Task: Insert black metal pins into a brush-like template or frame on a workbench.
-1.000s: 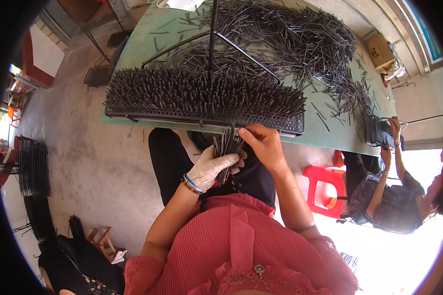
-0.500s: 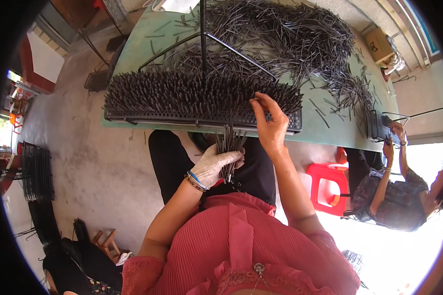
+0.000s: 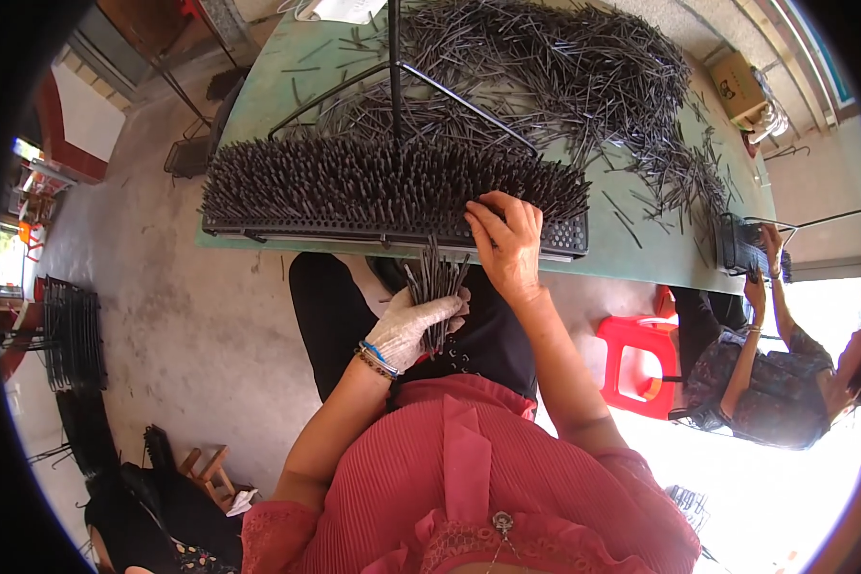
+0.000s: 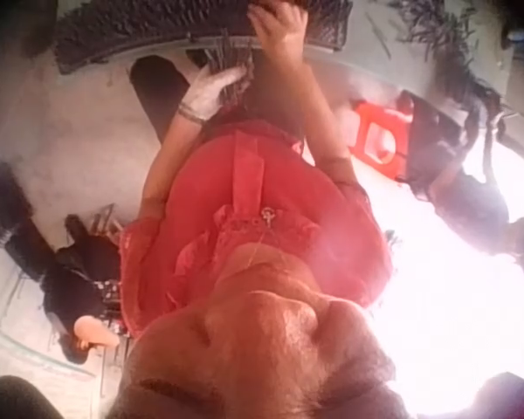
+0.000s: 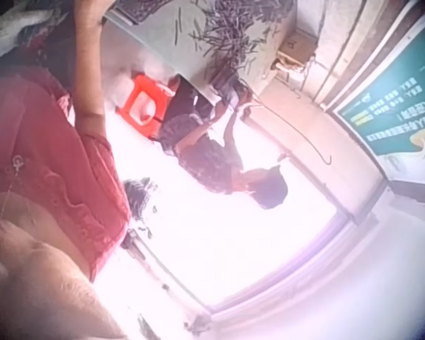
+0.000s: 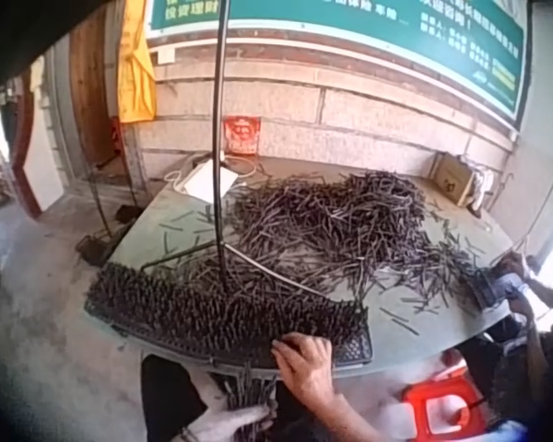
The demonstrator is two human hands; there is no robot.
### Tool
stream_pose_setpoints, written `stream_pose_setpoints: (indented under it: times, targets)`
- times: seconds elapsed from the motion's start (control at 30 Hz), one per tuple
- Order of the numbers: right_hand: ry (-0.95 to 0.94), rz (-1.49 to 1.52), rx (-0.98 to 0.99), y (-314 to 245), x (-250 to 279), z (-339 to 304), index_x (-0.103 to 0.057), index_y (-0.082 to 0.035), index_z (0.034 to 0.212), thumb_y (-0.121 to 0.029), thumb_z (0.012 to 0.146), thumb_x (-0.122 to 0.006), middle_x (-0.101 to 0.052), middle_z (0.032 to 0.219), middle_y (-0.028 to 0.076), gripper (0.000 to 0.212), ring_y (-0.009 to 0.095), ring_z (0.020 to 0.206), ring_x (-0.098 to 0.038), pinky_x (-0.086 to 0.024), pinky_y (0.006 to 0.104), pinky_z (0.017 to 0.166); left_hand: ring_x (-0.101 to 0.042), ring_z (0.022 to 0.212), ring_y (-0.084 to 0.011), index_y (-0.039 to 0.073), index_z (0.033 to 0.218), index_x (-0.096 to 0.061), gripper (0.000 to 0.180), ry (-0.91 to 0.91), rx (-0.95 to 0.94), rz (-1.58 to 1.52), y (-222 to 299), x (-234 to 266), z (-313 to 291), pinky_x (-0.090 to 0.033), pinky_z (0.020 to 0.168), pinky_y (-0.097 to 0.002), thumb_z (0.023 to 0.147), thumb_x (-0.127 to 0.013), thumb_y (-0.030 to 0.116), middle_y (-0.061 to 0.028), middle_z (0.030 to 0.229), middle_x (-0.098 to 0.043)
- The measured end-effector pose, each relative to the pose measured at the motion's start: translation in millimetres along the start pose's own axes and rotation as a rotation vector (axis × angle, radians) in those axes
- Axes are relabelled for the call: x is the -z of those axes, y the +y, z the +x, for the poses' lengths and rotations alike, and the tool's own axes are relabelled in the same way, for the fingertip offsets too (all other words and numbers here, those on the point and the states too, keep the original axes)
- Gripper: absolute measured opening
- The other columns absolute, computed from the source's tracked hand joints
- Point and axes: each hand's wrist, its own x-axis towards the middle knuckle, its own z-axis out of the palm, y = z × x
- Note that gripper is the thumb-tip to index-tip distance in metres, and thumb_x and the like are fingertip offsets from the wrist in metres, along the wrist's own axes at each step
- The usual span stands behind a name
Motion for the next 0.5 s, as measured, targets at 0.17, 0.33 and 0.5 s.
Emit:
stream_pose_setpoints:
  times: [0.17,0.33,0.5]
  targets:
    - [0.078,0.019,-0.008,-13,17,3,-0.071,-0.004,0.102,-0.007,0.08,-0.073,-0.065,0.098,0.008,0.022,0.024,0.082,-0.061,-0.047,0.034,0.071,-0.067,0.086,-0.0181,-0.001,0.112,-0.061,0.026,0.044,-0.01,0.033,-1,3,-3,-0.057,0.074,-0.0298,0.088,-0.067,0.006,-0.0098,0.101,-0.068]
    - [-0.477,0.536,-0.573,-32,36,-14,-0.07,0.004,0.095,-0.019,0.087,-0.074,-0.066,0.085,0.007,0.026,0.011,0.072,-0.06,-0.046,0.0252,0.063,-0.067,0.084,-0.0186,-0.001,0.112,-0.062,0.025,-0.015,-0.174,0.001,2,-4,-3,-0.058,0.073,-0.0305,0.088,-0.067,0.007,-0.0098,0.099,-0.068]
    - [-0.408,0.88,-0.906,-25,30,-22,-0.072,0.004,0.092,-0.021,0.089,-0.071,-0.069,0.079,0.003,0.025,0.008,0.069,-0.058,-0.046,0.0251,0.06,-0.068,0.083,-0.0182,0.0,0.112,-0.062,0.025,0.0,-0.092,0.002,4,-11,-6,-0.058,0.072,-0.0304,0.09,-0.066,0.009,-0.0091,0.099,-0.068]
